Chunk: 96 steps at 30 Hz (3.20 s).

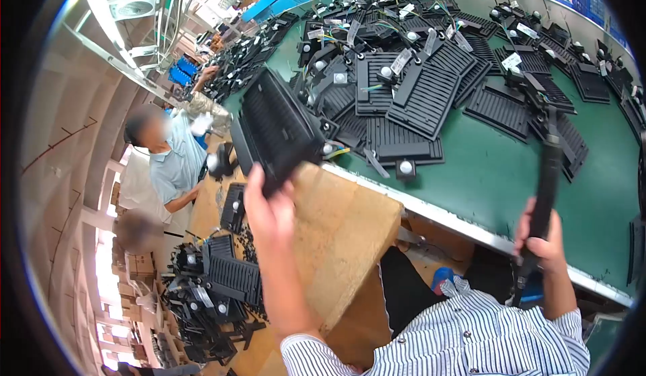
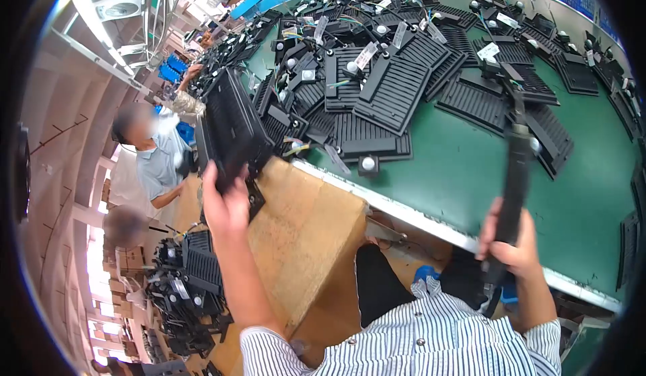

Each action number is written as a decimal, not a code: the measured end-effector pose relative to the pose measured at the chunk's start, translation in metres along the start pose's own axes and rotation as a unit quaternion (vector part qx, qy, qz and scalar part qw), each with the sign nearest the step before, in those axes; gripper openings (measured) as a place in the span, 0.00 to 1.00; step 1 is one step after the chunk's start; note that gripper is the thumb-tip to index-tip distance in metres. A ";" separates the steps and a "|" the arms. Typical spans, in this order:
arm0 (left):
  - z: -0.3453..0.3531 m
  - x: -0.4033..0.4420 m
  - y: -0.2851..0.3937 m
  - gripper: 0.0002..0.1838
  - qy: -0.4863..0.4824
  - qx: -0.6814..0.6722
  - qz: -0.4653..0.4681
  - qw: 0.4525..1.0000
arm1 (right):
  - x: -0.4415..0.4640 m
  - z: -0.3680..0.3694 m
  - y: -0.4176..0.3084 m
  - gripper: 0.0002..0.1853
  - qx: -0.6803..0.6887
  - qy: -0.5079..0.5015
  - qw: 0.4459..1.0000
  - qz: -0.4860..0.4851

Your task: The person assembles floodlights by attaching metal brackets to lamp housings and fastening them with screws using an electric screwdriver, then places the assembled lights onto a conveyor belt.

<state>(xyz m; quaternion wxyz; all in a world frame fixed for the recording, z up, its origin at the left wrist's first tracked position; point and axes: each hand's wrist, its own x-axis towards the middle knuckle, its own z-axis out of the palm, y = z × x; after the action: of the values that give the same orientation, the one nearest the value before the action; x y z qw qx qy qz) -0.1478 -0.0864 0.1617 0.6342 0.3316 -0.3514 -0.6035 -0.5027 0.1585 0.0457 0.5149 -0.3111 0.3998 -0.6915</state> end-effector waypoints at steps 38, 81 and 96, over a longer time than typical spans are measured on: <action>-0.014 0.587 -0.070 0.12 0.009 0.973 0.189 0.131 | 0.124 0.015 -0.048 0.34 0.043 0.262 0.964 -0.021; 0.210 -0.113 -0.326 0.10 -0.324 0.310 0.207 0.870 | -0.115 -0.150 -0.009 0.23 0.010 0.307 0.942 -0.132; -0.135 -0.051 -0.066 0.18 -0.137 0.354 0.312 0.871 | -0.065 -0.045 0.017 0.31 -0.085 0.034 0.991 -0.097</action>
<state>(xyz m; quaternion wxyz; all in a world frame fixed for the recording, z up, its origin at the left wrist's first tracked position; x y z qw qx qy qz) -0.0699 -0.0392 0.0319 0.5751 0.3213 -0.7100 -0.2489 -0.5149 0.2291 0.0074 0.4032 -0.3677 0.4419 -0.7120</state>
